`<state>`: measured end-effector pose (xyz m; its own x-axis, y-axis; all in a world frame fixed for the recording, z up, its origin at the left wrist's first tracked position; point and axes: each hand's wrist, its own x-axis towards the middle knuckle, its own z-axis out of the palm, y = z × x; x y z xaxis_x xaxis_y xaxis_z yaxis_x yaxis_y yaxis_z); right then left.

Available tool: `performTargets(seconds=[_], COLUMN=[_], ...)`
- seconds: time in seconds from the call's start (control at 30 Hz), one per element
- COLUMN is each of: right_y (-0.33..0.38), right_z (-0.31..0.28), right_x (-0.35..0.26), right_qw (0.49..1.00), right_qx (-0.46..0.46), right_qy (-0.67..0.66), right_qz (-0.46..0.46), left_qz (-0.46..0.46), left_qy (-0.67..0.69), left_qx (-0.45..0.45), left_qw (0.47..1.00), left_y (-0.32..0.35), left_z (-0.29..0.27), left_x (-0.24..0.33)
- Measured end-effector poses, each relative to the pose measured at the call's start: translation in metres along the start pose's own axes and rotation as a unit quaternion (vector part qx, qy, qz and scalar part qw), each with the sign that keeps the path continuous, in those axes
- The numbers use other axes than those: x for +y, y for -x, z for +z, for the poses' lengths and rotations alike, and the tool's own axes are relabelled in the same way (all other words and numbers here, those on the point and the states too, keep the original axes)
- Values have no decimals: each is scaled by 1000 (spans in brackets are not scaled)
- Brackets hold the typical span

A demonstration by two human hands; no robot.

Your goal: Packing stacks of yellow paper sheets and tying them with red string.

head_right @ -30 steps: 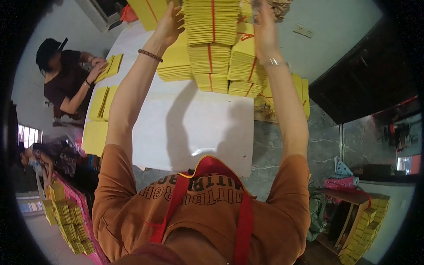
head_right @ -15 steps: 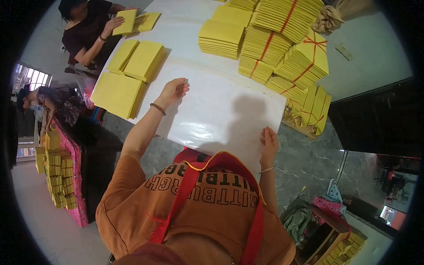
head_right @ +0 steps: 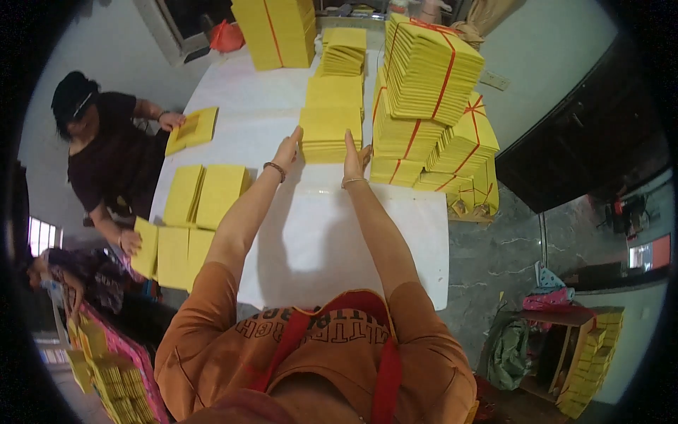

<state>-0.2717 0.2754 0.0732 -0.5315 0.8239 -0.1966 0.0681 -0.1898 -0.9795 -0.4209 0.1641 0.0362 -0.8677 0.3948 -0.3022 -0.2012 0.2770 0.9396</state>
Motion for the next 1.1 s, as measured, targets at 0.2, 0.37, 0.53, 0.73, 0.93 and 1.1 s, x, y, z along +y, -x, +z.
performTargets(seconds=[0.2,0.37,0.53,0.73,0.93,1.1], right_y=[-64,-20,-12,41,72,128], right_z=[-2,34,6,-52,-141,-169], right_x=[44,16,33,12,14,25], right_qw=[993,981,989,967,889,896], right_qx=[118,183,131,-196,-451,-425], right_qy=[-11,-67,-71,-83,-41,78], right_qz=[13,-10,14,139,61,-103], left_qz=[-11,-95,-166,-25,115,163], left_qy=[-14,88,186,212,160,-1], left_qx=[-94,-130,-242,-207,-205,-258], left_qw=[995,983,938,955,959,952], left_y=[-24,-28,4,78,199,253], left_z=[44,11,4,-25,-34,-34], left_x=[13,13,33,5,-1,-39])
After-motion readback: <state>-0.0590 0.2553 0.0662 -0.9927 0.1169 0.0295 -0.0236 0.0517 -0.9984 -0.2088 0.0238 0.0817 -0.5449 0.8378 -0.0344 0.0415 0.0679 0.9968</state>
